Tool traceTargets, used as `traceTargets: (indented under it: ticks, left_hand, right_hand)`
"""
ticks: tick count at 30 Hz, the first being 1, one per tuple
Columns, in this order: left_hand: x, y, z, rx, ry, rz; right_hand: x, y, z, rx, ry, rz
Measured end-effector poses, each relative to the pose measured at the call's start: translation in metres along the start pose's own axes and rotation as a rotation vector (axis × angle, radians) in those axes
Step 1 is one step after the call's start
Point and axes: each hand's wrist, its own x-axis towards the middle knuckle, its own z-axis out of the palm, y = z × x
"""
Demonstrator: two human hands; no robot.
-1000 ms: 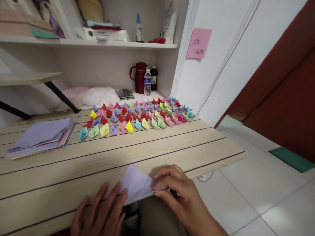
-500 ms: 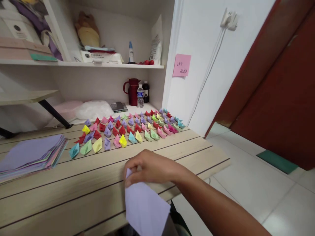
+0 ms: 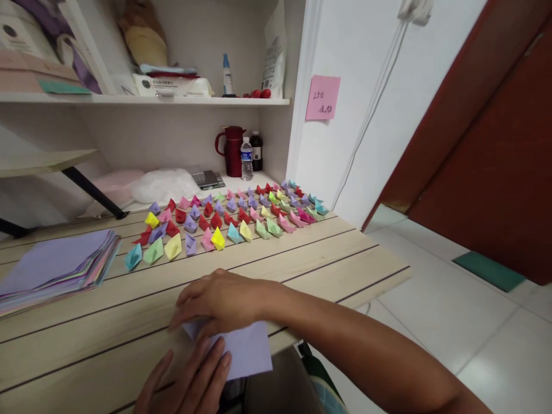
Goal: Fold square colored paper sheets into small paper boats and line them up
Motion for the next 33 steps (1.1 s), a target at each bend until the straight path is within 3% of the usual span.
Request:
traceTargets:
  ticks: [4,7,12,16,27,33]
  left_hand:
    - [-0.006,0.005,0.003,-0.023,0.014,-0.056]
    - [-0.006,0.01,0.0,-0.091,-0.002,-0.117]
    - [-0.008,0.013,-0.003,-0.082,-0.04,-0.189]
    - [-0.011,0.005,-0.007,-0.078,-0.042,-0.147]
    - [-0.015,0.005,-0.011,-0.038,-0.078,-0.188]
    - [-0.012,0.006,-0.01,-0.028,-0.073,-0.195]
  right_hand:
    - [-0.035,-0.022,-0.009,0.055,0.18,0.192]
    - [-0.068,-0.043,-0.008,-0.025,0.137,0.172]
    - [-0.1,-0.053,0.018,-0.225,0.092,0.258]
    - [-0.102,-0.044,0.03,-0.159,0.149,0.26]
    - [-0.081,-0.034,0.024,0.216,0.279,0.338]
    - [-0.06,-0.027,0.03,0.209,0.364,0.427]
